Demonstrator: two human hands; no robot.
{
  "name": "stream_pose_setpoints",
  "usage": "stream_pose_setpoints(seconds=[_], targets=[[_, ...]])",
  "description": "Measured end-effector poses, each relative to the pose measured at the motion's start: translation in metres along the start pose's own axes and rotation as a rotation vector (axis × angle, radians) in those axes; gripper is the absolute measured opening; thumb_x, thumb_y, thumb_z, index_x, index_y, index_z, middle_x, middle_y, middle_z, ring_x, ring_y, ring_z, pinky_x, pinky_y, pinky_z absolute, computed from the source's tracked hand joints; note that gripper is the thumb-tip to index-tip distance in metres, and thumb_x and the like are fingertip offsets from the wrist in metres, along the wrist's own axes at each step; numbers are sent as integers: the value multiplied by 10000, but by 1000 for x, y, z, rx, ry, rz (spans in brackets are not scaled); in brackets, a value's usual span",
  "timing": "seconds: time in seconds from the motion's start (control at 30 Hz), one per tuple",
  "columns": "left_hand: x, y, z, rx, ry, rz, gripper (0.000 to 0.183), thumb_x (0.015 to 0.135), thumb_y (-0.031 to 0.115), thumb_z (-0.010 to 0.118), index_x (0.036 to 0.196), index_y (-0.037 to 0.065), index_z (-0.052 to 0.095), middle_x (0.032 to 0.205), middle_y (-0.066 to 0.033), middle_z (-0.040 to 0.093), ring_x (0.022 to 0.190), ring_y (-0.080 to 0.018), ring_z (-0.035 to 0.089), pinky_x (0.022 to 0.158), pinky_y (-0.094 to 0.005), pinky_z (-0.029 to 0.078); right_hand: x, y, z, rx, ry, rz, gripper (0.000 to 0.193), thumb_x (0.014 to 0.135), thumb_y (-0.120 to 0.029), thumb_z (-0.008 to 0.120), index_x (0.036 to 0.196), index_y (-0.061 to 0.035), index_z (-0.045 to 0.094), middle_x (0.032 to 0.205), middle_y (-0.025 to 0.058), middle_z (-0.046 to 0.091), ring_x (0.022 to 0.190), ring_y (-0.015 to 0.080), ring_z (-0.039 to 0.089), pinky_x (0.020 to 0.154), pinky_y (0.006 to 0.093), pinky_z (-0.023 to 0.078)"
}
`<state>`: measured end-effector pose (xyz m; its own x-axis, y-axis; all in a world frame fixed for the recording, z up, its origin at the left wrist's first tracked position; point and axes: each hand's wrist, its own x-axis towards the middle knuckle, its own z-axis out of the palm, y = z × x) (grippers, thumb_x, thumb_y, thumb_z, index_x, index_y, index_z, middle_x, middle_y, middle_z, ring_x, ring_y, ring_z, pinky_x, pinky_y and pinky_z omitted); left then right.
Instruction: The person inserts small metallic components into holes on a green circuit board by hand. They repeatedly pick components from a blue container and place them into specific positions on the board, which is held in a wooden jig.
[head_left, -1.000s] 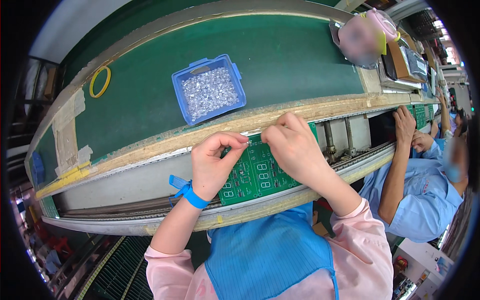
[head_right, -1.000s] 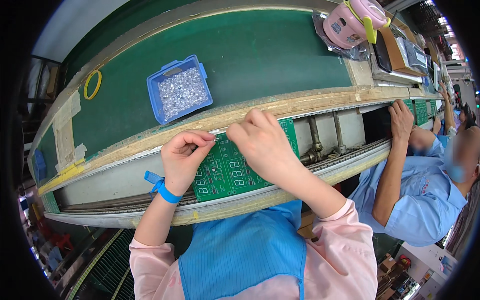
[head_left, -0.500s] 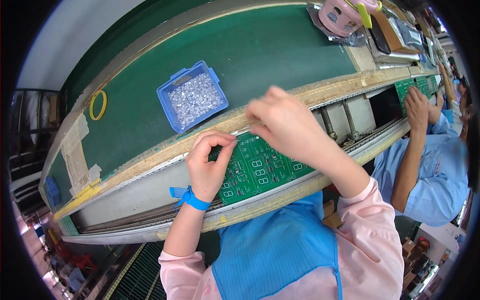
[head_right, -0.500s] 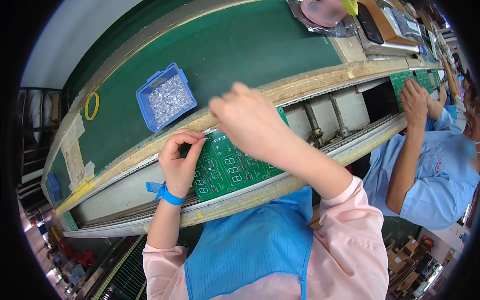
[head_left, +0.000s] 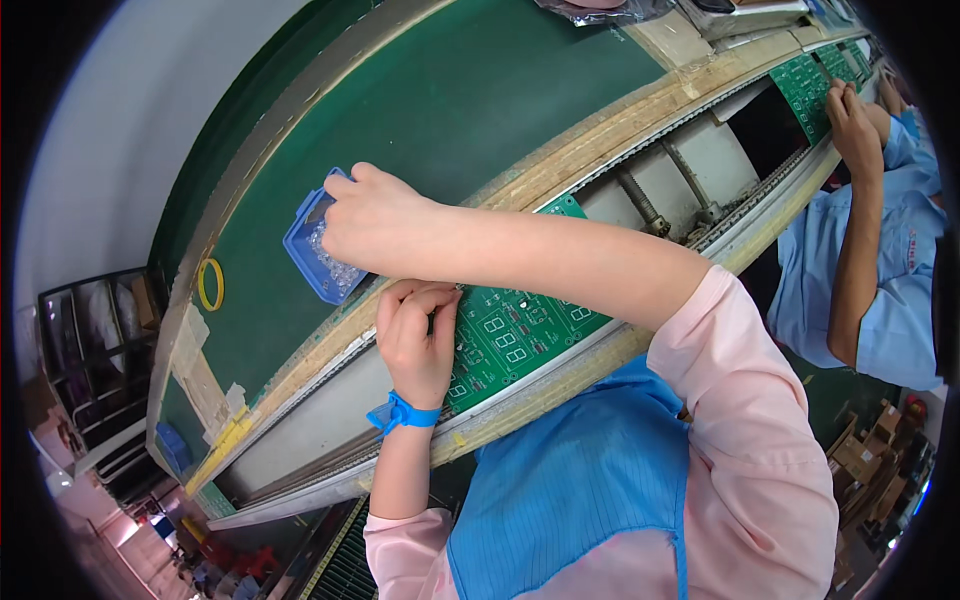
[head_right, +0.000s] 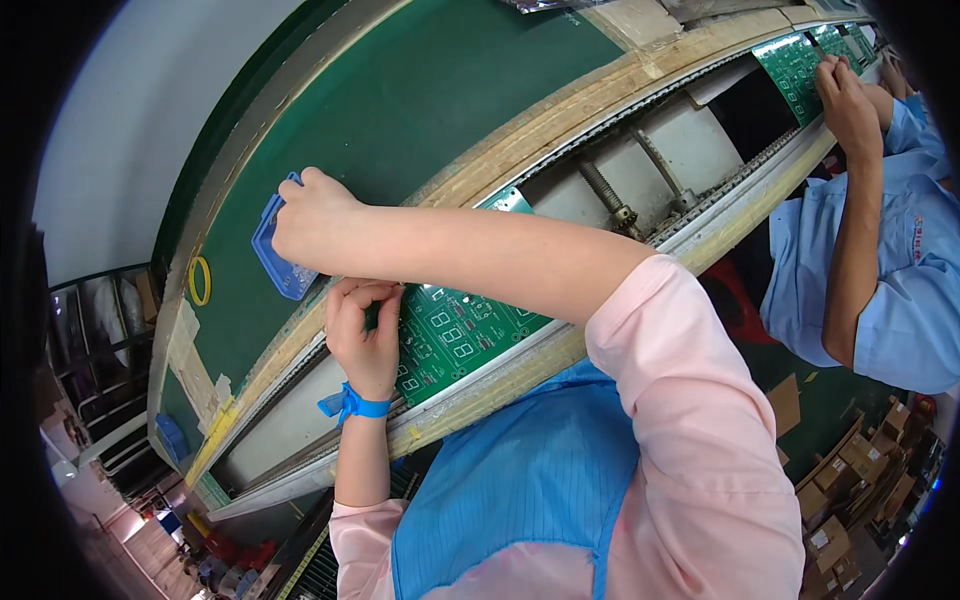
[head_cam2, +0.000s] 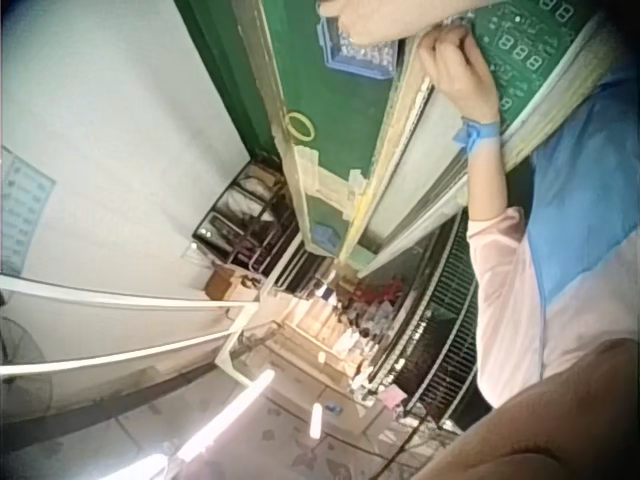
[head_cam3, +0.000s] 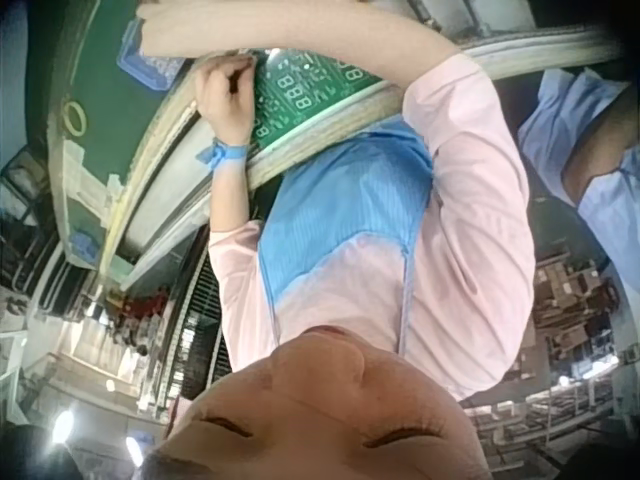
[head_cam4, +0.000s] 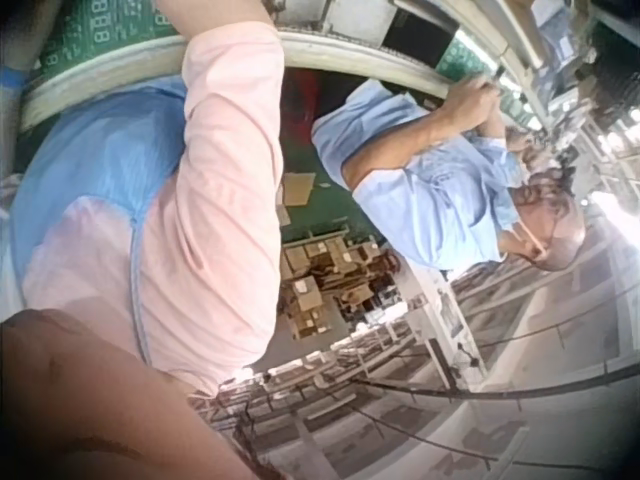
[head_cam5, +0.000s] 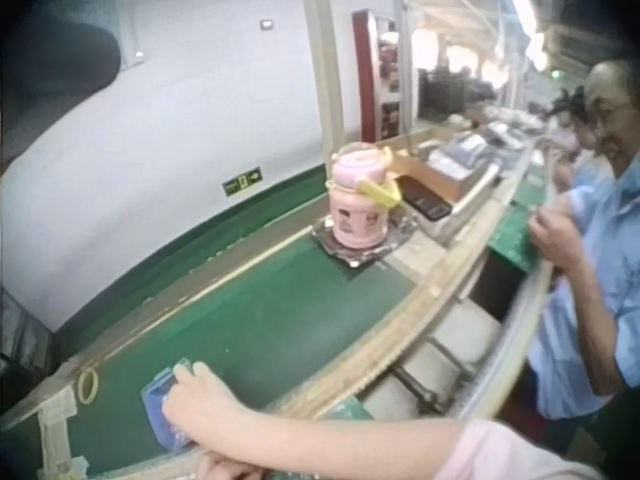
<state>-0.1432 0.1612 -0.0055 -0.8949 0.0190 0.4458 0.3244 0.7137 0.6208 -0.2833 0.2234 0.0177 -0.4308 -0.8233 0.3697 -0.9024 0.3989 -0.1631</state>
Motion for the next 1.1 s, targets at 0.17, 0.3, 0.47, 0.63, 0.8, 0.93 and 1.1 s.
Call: stream_pose_setpoints(seconds=[0.17,0.3,0.47,0.63,0.8,0.93,1.1], targets=[[0,-1,2,25,-34,13,238,716,-105,756,881,23,643,897,-104,713,864,-296,640,756,-383,510,-4,-2,9,40,69,32,84,733,-148,691,714,-81,739,749,41,678,906,230,612,702,344,452],[1,-4,5,41,-55,49,210,745,-107,761,865,2,628,881,-125,637,775,-252,620,678,-333,496,-5,-3,17,91,92,44,84,735,-136,684,724,-73,739,772,55,679,904,234,613,705,352,475],[3,-3,6,78,-72,96,209,731,-109,762,846,-3,623,859,-138,631,754,-285,598,657,-354,477,-1,-5,16,158,39,75,85,741,-126,682,745,-67,742,798,69,679,915,242,609,700,364,494],[2,-1,6,127,-91,115,202,730,-105,757,850,-5,628,862,-149,635,775,-317,595,681,-384,480,-2,-7,16,175,27,86,92,749,-114,676,768,-56,745,821,82,681,939,255,603,694,378,491],[7,0,3,198,-144,179,227,747,-87,744,940,-14,648,926,-178,654,864,-364,612,754,-436,493,-1,-8,17,188,15,99,94,751,-110,675,773,-51,744,832,85,679,943,258,601,698,386,488],[16,0,2,249,-231,232,365,764,-79,726,1109,-40,613,974,-212,654,925,-400,614,807,-466,500,-2,-10,16,191,13,108,87,749,-105,676,772,-52,742,848,88,679,934,265,607,704,394,495],[20,7,2,274,-331,183,422,778,-77,710,1175,-60,567,983,-233,650,930,-426,606,807,-482,501,-1,-6,11,307,8,101,87,775,-60,649,806,-53,731,854,98,687,939,288,637,791,451,501]])
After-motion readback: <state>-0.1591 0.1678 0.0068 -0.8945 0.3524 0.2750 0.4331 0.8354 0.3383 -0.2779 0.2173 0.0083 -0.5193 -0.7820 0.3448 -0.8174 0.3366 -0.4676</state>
